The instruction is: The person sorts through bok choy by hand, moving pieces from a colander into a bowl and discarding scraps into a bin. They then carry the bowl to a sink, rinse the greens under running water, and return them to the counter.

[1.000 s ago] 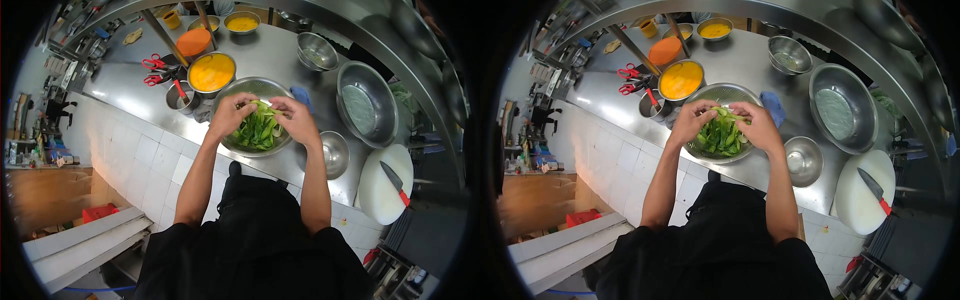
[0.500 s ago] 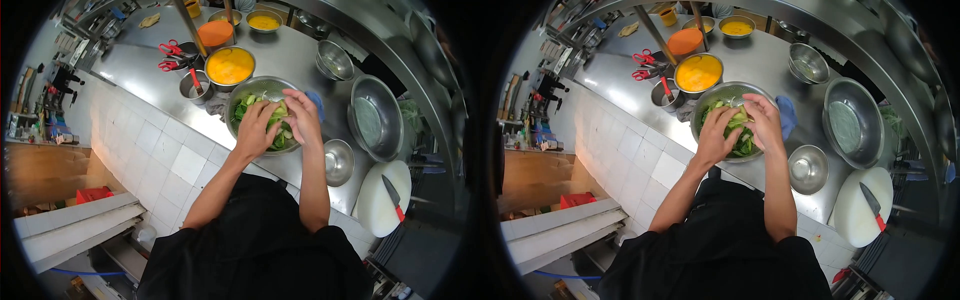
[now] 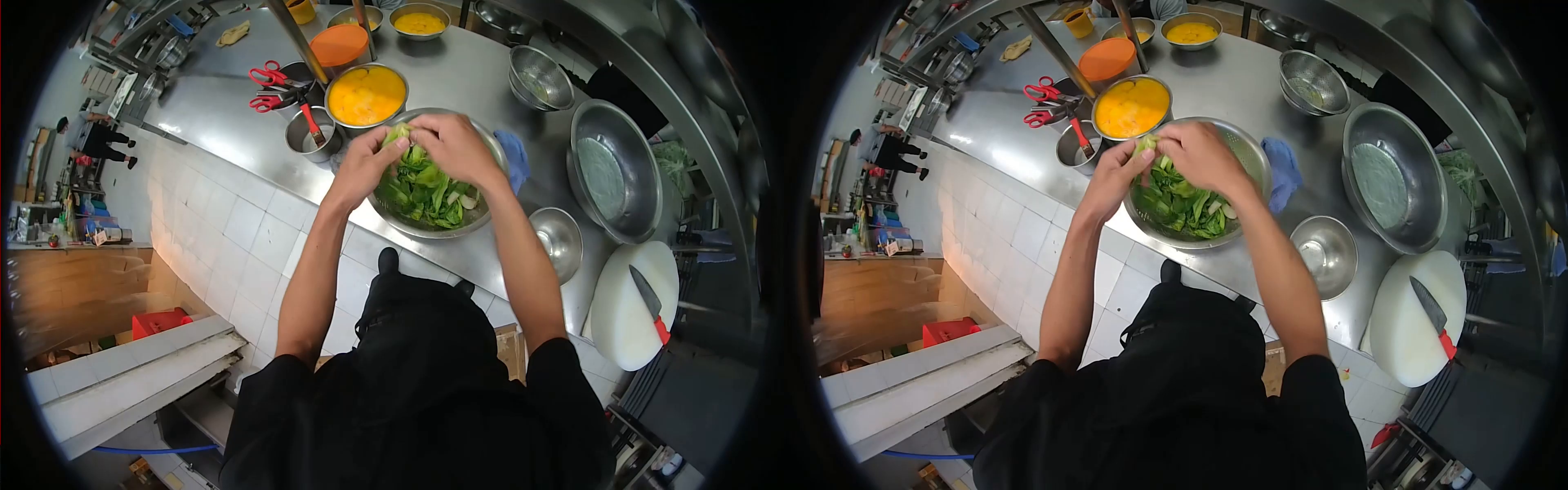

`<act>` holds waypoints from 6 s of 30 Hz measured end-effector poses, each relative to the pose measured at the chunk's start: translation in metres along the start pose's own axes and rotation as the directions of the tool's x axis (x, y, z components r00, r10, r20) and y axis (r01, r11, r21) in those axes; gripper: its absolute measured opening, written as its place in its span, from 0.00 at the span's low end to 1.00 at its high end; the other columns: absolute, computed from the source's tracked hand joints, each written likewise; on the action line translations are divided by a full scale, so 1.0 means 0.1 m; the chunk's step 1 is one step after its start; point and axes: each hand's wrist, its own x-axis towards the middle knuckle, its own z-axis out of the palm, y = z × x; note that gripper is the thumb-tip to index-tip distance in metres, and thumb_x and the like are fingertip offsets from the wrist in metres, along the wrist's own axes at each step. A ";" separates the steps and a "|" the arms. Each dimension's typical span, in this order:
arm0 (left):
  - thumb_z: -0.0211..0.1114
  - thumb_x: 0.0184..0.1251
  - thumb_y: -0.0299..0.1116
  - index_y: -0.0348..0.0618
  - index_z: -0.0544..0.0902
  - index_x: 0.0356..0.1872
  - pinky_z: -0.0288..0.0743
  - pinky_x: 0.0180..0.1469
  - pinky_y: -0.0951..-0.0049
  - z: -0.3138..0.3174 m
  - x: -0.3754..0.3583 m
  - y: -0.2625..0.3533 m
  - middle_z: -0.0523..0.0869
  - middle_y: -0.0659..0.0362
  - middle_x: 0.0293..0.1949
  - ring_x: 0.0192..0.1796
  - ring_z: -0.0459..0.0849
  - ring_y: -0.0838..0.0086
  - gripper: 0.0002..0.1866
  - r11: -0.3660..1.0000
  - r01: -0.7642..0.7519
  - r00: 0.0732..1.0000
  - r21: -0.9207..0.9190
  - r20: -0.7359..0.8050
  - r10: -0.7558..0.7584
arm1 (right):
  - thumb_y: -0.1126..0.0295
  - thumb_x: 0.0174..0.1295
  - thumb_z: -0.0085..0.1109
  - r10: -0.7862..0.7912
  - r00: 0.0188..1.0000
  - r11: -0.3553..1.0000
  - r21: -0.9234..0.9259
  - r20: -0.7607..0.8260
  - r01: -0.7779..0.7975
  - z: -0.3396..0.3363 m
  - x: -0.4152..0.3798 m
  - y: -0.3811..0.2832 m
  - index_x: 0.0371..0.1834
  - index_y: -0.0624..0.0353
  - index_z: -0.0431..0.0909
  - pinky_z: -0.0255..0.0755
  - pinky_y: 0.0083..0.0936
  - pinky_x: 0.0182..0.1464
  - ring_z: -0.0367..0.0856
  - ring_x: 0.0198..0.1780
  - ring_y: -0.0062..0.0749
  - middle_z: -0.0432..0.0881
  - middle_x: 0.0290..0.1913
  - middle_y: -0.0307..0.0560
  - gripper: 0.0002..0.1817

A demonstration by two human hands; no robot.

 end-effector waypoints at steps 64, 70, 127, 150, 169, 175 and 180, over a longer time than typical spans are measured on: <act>0.57 0.73 0.40 0.34 0.79 0.54 0.66 0.30 0.77 -0.46 0.03 0.09 0.84 0.59 0.34 0.31 0.77 0.80 0.19 0.713 0.011 0.995 -0.702 -0.066 -0.080 | 0.70 0.60 0.61 0.247 0.966 0.947 0.192 0.071 -0.256 -0.13 -0.05 0.09 0.43 0.63 0.84 0.72 0.21 0.40 0.77 0.33 0.20 0.84 0.32 0.41 0.11; 0.54 0.76 0.42 0.37 0.78 0.53 0.73 0.58 0.65 -0.22 0.05 0.09 0.85 0.53 0.43 0.51 0.82 0.66 0.18 0.977 -0.173 0.975 -0.125 -0.165 0.151 | 0.72 0.58 0.58 0.324 0.941 0.945 -0.093 0.101 -0.315 -0.36 -0.11 0.35 0.42 0.59 0.85 0.73 0.27 0.40 0.81 0.33 0.31 0.86 0.35 0.47 0.10; 0.65 0.65 0.30 0.33 0.85 0.36 0.72 0.34 0.77 0.17 0.10 0.12 0.84 0.61 0.30 0.29 0.79 0.78 0.09 0.995 0.030 0.994 0.092 -0.106 -0.020 | 0.66 0.58 0.59 0.357 0.934 0.772 0.564 -0.006 -0.291 -0.07 -0.33 0.19 0.25 0.63 0.79 0.67 0.26 0.28 0.73 0.23 0.23 0.77 0.20 0.39 0.11; 0.61 0.68 0.32 0.37 0.79 0.38 0.72 0.47 0.73 -0.30 -0.20 0.10 0.81 0.60 0.36 0.40 0.79 0.76 0.08 0.972 -0.187 0.966 -0.141 -0.206 0.156 | 0.70 0.55 0.58 0.346 0.927 0.852 -0.462 0.142 -0.247 -0.53 -0.03 0.36 0.35 0.58 0.86 0.75 0.43 0.48 0.82 0.42 0.54 0.85 0.40 0.58 0.09; 0.64 0.67 0.32 0.37 0.78 0.34 0.71 0.38 0.74 -0.15 -0.07 0.13 0.76 0.61 0.26 0.30 0.74 0.76 0.08 0.916 -0.181 0.980 -0.357 -0.144 0.138 | 0.54 0.54 0.64 0.420 0.889 0.595 -0.684 -0.183 -0.422 0.45 0.07 1.23 0.31 0.67 0.84 0.77 0.42 0.44 0.85 0.36 0.48 0.86 0.34 0.60 0.22; 0.64 0.67 0.33 0.40 0.74 0.34 0.72 0.40 0.71 -0.44 -0.34 0.20 0.72 0.62 0.24 0.28 0.72 0.76 0.09 0.901 -0.250 0.959 -0.355 -0.220 0.179 | 0.69 0.57 0.61 0.587 0.798 0.731 0.335 0.138 -0.595 -0.65 -0.01 0.58 0.32 0.62 0.83 0.61 0.12 0.23 0.70 0.21 0.12 0.76 0.21 0.31 0.07; 0.64 0.66 0.32 0.37 0.77 0.35 0.70 0.38 0.75 -0.37 -0.28 0.17 0.77 0.61 0.26 0.30 0.74 0.77 0.08 0.879 -0.254 0.961 -0.404 -0.204 0.185 | 0.70 0.60 0.61 0.462 0.884 0.760 0.479 0.074 -0.438 -1.00 0.01 0.37 0.37 0.63 0.83 0.63 0.13 0.24 0.72 0.21 0.14 0.78 0.24 0.34 0.08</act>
